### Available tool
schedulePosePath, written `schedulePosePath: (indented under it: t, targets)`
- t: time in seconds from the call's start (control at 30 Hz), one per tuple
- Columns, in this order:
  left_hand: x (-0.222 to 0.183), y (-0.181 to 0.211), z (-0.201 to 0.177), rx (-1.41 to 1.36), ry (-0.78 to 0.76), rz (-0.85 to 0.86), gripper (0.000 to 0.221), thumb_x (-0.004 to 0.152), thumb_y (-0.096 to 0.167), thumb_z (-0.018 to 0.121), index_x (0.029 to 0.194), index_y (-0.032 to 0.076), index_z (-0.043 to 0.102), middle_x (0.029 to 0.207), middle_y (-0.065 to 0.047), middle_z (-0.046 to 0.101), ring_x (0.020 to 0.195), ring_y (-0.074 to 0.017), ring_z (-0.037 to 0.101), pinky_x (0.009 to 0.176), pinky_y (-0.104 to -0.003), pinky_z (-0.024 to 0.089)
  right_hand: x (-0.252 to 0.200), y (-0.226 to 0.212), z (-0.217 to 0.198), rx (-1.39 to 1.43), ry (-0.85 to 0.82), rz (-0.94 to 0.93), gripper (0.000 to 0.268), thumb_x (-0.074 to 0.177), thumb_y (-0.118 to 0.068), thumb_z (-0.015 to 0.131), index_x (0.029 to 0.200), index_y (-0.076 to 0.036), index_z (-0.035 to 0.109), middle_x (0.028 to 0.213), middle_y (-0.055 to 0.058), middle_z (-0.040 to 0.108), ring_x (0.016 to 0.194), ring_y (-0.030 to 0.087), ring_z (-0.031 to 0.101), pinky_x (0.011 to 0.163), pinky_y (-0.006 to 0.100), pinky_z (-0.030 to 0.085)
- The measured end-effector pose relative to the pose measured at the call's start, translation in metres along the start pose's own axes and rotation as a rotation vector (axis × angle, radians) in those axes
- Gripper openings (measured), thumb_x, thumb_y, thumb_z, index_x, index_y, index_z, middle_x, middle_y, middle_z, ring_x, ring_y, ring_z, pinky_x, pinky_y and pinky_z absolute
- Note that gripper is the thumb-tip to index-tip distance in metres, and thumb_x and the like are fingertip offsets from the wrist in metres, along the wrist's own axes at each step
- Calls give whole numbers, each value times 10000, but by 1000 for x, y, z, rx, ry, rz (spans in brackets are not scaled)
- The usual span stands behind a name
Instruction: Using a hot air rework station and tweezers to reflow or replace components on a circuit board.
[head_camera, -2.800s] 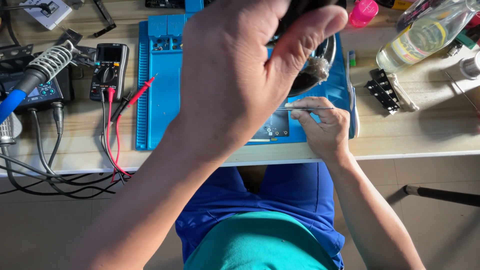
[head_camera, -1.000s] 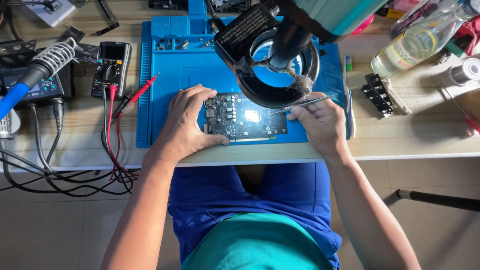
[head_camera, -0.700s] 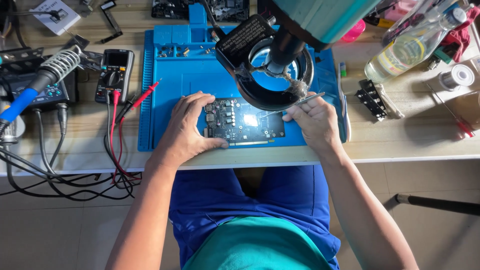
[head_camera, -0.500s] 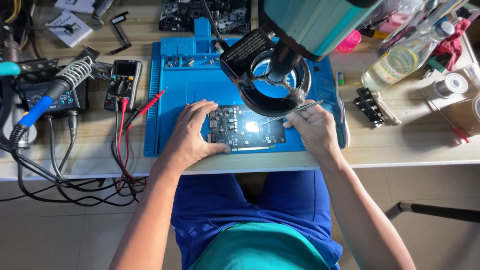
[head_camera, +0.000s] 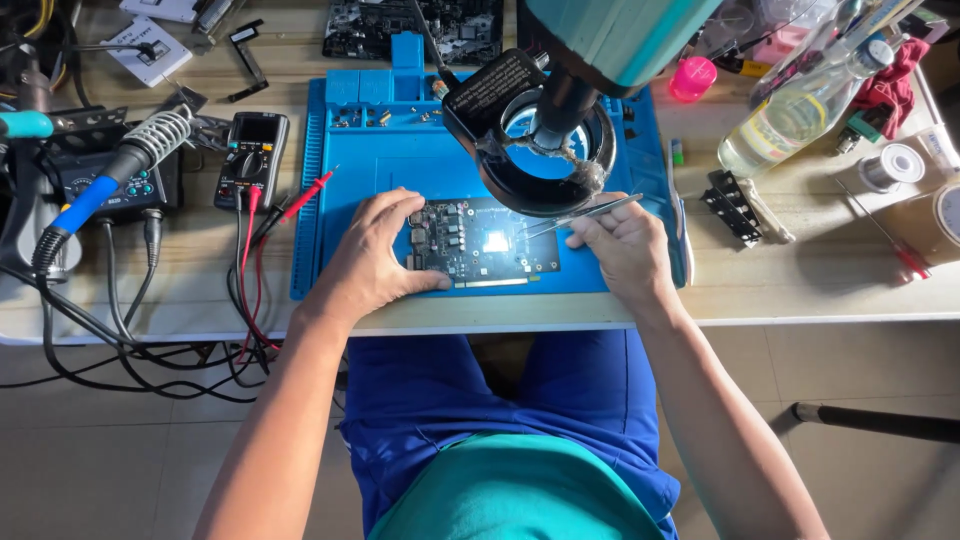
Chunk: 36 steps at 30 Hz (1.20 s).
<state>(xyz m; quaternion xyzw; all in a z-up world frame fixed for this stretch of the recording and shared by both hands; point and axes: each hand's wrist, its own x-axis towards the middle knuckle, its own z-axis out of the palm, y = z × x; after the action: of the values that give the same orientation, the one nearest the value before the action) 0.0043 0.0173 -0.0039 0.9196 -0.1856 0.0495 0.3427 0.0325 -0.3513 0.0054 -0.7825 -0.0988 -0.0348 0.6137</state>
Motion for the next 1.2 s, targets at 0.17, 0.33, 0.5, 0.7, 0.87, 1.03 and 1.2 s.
schedulePosePath:
  t: [0.17, 0.33, 0.5, 0.7, 0.87, 1.03, 1.2]
  targets:
    - [-5, 9, -9, 17, 4, -36, 1116, 731, 612, 1003, 1559, -13, 595, 1581, -245, 590, 1566, -445, 464, 1293, -581, 381, 0, 2, -2, -30, 8, -24, 94, 1103, -6, 740, 1186, 24, 773, 893, 151, 806, 852, 239, 785, 796, 387, 626]
    - [0, 63, -32, -85, 472, 209, 398, 1024, 440, 833, 1271, 131, 802, 1174, -34, 757, 1161, -276, 715, 1034, -417, 577, 1, 10, -1, 2, 37, -47, 100, 1104, 8, 737, 1196, 32, 766, 911, 162, 808, 884, 256, 792, 842, 415, 622]
    - [23, 178, -84, -112, 635, 408, 258, 1151, 182, 648, 1251, -52, 689, 1188, -217, 730, 1125, -366, 722, 998, -456, 617, -5, -7, 13, -155, 136, 102, 129, 993, -151, 808, 876, -118, 850, 1140, -24, 788, 1133, 82, 703, 965, 253, 589]
    - [76, 199, -77, -126, 485, 504, 452, 1160, 411, 617, 1351, 2, 627, 1281, -169, 709, 1201, -370, 645, 1068, -475, 498, -7, -11, 10, -202, 154, 124, 107, 983, -182, 818, 897, -131, 853, 1106, -34, 819, 1019, 66, 726, 888, 255, 580]
    - [88, 198, -56, -117, 492, 412, 355, 1178, 419, 599, 1315, 92, 599, 1153, -66, 766, 1007, -315, 747, 816, -407, 575, -5, -4, 12, -128, 157, 119, 134, 976, -154, 827, 851, -112, 851, 1234, -18, 769, 1007, 63, 712, 845, 223, 569]
    - [85, 197, -43, -137, 520, 418, 321, 1163, 380, 572, 1123, 68, 634, 1014, -80, 696, 942, -310, 707, 790, -401, 541, -4, -2, 10, -176, 152, 105, 139, 976, -197, 816, 852, -152, 859, 1161, -19, 796, 1137, 39, 687, 977, 240, 525]
    - [79, 188, -29, -104, 543, 395, 352, 1164, 413, 544, 1106, 76, 625, 988, -73, 690, 911, -322, 699, 733, -413, 514, -4, -3, 11, -190, 153, 112, 145, 967, -198, 821, 837, -159, 873, 1186, -16, 795, 1157, 31, 690, 990, 245, 530]
